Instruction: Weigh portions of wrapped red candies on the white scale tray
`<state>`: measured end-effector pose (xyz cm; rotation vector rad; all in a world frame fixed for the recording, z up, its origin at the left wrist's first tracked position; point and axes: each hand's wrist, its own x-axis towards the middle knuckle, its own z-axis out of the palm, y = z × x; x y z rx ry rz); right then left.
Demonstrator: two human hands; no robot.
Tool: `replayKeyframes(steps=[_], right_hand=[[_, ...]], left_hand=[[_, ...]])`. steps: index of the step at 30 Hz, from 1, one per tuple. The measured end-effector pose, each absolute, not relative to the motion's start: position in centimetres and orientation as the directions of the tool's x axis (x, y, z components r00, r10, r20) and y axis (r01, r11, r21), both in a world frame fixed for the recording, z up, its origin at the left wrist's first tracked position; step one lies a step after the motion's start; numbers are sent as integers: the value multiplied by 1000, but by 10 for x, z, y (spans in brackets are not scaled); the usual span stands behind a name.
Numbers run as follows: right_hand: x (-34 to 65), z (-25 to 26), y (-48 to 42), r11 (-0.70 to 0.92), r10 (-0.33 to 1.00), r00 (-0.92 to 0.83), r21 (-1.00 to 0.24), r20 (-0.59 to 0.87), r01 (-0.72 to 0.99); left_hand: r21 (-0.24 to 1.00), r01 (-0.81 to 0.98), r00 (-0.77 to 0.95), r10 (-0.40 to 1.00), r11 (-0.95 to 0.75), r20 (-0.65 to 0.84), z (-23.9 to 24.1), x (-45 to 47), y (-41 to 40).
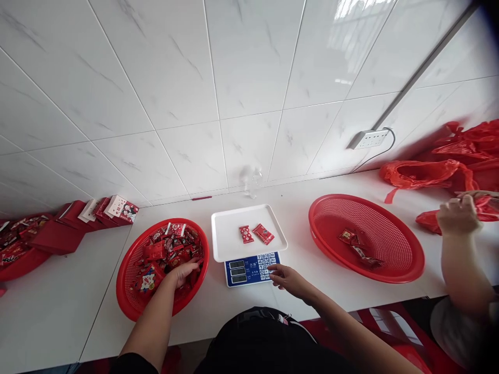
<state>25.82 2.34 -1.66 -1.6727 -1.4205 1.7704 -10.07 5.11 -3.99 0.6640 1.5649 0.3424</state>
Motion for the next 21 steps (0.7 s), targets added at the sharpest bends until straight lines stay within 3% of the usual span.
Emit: replayKeyframes(steps=[9, 14, 21], right_hand=[[262, -29, 21, -436, 784, -283, -814, -553, 385], [261, -19, 21, -455, 774, -272, -801, -572, 389], [260, -13, 24, -464, 777, -275, -810, -566, 358]], left_hand=[[502, 191, 89, 495, 843, -865, -32, -114, 48], [582, 259, 147, 564, 771, -813, -45, -113, 41], [760, -125, -158, 743, 638, -650, -26, -118, 41]])
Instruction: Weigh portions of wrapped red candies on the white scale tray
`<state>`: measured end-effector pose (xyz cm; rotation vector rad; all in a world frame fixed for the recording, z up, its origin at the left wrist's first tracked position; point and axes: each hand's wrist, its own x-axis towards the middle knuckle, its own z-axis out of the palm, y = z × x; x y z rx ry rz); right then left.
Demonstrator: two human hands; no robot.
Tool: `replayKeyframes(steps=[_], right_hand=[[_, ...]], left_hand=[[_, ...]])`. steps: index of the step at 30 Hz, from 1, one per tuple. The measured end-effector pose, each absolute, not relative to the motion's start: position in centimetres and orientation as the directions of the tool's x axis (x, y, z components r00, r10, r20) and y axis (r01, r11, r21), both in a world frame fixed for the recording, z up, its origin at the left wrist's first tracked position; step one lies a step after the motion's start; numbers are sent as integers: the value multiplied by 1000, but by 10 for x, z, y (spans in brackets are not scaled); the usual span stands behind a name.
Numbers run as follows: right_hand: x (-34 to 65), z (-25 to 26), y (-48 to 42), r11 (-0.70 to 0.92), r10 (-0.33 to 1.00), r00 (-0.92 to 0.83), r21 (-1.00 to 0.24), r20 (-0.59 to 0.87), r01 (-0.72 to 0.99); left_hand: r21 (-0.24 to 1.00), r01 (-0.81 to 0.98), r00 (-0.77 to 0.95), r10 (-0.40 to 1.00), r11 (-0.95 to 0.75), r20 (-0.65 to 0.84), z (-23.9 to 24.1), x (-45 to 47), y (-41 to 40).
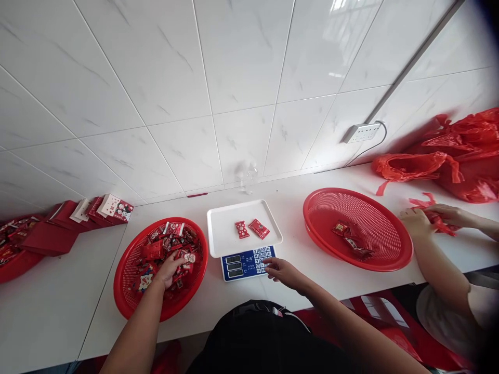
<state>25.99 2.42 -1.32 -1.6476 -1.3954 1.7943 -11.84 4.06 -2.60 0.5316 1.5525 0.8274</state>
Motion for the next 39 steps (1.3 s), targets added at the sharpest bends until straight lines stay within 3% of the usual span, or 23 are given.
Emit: replayKeyframes(steps=[4, 7, 10, 14, 18, 21, 24, 27, 31, 35, 39], right_hand=[[253, 0, 24, -502, 744, -366, -829, -559, 247], [239, 10, 20, -556, 708, -484, -828, -514, 65], [222, 10, 18, -609, 679, -540, -792, -497, -37], [216, 5, 30, -604, 723, -438, -796, -534, -27], [227, 12, 50, -548, 825, -295, -812, -483, -202], [231, 15, 56, -543, 818, -283, -834, -501, -93], [225, 12, 48, -510, 765, -401, -854, -504, 99], [215, 9, 37, -430, 724, -530, -889, -442, 154], [210, 8, 32, -376, 740, -519, -903, -428, 209], [213, 11, 42, -411, 768, -472, -898, -433, 155], [220, 16, 59, -465, 853, -279, -885, -441, -20]], left_hand=[[820, -282, -166, 817, 497, -552, 7, -92, 37], [789, -298, 47, 834, 537, -550, 16, -41, 26], [712, -260, 265, 757, 653, -597, 7, 12, 11], [592, -353, 291, 687, 724, -666, -9, 42, -1], [551, -359, 323, 654, 754, -684, -7, 32, -3], [552, -339, 341, 647, 762, -682, -1, 28, -2], [538, -317, 388, 624, 781, -678, 5, 34, -2], [515, -294, 465, 591, 805, -659, 10, 44, -3], [504, -248, 536, 550, 828, -640, 10, 48, -2], [503, -243, 537, 547, 829, -642, 7, 45, -1], [475, -276, 509, 547, 835, -665, 5, 40, -1]])
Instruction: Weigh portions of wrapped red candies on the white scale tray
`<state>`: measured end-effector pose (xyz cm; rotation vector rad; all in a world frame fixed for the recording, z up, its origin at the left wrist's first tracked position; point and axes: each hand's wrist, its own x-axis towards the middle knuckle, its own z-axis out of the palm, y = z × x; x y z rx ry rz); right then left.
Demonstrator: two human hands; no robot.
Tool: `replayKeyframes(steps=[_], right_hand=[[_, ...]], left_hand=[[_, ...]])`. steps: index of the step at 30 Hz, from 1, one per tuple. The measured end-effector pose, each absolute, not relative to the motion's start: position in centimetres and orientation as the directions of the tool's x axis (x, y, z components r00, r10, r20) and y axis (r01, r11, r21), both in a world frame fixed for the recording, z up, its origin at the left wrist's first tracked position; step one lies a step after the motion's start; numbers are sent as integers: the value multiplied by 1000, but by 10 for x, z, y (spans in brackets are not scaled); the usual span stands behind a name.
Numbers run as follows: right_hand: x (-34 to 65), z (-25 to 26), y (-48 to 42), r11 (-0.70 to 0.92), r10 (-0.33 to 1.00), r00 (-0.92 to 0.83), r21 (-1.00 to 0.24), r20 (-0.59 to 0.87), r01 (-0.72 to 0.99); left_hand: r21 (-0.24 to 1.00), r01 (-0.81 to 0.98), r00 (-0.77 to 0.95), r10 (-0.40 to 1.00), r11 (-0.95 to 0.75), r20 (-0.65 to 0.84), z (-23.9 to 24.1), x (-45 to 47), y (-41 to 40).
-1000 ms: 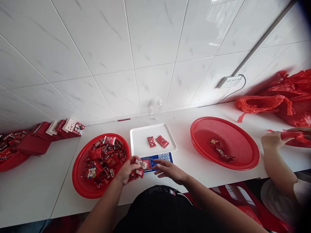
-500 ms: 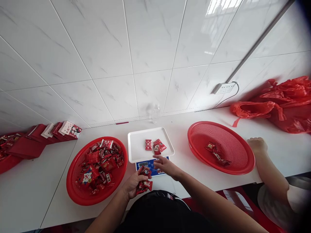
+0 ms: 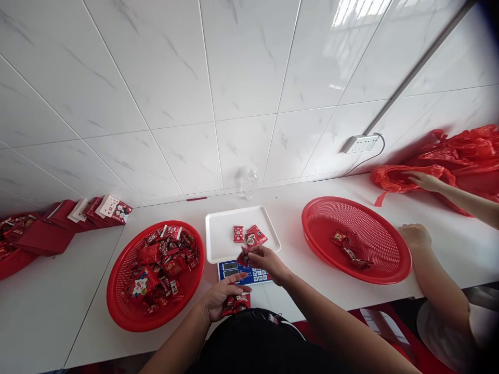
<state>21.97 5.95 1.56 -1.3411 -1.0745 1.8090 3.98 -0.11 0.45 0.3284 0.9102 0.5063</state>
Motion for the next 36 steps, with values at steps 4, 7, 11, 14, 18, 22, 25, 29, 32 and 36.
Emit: replayKeyframes(steps=[4, 7, 11, 14, 18, 22, 25, 29, 32, 36], right_hand=[[225, 15, 60, -506, 827, -263, -862, -497, 37], [221, 12, 45, -511, 707, -462, -838, -536, 191], [213, 5, 24, -505, 600, -584, -825, -547, 254], [212, 2, 20, -499, 641, -547, -834, -538, 236], [216, 2, 26, -502, 633, -548, -829, -547, 247], [221, 9, 41, -457, 735, -456, -864, -502, 214], [227, 18, 57, -448, 851, -289, -893, -439, 38], [232, 23, 62, -449, 852, -267, -891, -450, 69], [226, 18, 47, -415, 758, -450, -881, -473, 226], [214, 15, 26, -368, 616, -646, -890, -451, 269]], left_hand=[[501, -343, 386, 605, 795, -696, 2, 38, 0], [521, -405, 267, 642, 751, -719, 2, 43, 0], [525, -430, 214, 647, 735, -732, 2, 53, -1], [497, -460, 214, 635, 736, -743, 2, 57, -2], [470, -501, 214, 631, 726, -746, 4, 58, -1], [426, -557, 200, 613, 713, -765, 10, 56, 2], [379, -592, 227, 599, 711, -768, 16, 50, 3], [357, -585, 305, 605, 728, -736, 18, 46, -2], [390, -496, 401, 603, 776, -690, 18, 47, -7], [436, -354, 510, 562, 827, -651, 21, 53, -11]])
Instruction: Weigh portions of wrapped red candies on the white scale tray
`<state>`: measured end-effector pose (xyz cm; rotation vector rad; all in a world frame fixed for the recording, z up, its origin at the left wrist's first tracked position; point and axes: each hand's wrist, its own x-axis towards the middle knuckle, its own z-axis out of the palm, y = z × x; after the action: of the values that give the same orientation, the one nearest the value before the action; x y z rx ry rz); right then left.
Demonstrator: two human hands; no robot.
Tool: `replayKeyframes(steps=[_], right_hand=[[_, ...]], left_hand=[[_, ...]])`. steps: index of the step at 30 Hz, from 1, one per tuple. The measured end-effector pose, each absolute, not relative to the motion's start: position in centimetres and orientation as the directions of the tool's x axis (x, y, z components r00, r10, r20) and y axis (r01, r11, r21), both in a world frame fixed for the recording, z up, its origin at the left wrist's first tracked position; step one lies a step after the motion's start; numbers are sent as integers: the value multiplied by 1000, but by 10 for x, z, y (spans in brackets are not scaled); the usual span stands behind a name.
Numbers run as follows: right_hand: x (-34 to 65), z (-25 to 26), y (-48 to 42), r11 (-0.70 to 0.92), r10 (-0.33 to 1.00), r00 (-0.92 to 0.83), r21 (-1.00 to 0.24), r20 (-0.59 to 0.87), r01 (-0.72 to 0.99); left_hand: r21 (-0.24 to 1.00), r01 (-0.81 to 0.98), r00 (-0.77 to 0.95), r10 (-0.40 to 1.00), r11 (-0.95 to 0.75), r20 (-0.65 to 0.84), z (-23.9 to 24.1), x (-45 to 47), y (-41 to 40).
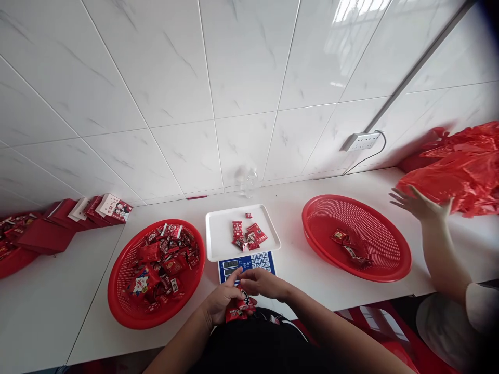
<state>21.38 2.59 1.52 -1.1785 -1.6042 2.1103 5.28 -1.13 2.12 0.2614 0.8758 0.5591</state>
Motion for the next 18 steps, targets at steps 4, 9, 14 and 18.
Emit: replayKeyframes(steps=[4, 9, 14, 18], right_hand=[[211, 20, 22, -376, 586, -671, -886, -454, 271], [216, 15, 27, -430, 697, -542, -878, -469, 207], [216, 9, 24, -409, 807, -395, -898, -438, 160], [217, 10, 17, -511, 733, -433, -845, -524, 158]], left_hand=[[462, -291, 522, 544, 838, -657, 24, 56, -11], [436, -350, 485, 558, 829, -673, 19, 58, -8], [561, -336, 398, 654, 757, -644, 17, 58, -8], [657, -265, 299, 708, 706, -640, 14, 57, -8]])
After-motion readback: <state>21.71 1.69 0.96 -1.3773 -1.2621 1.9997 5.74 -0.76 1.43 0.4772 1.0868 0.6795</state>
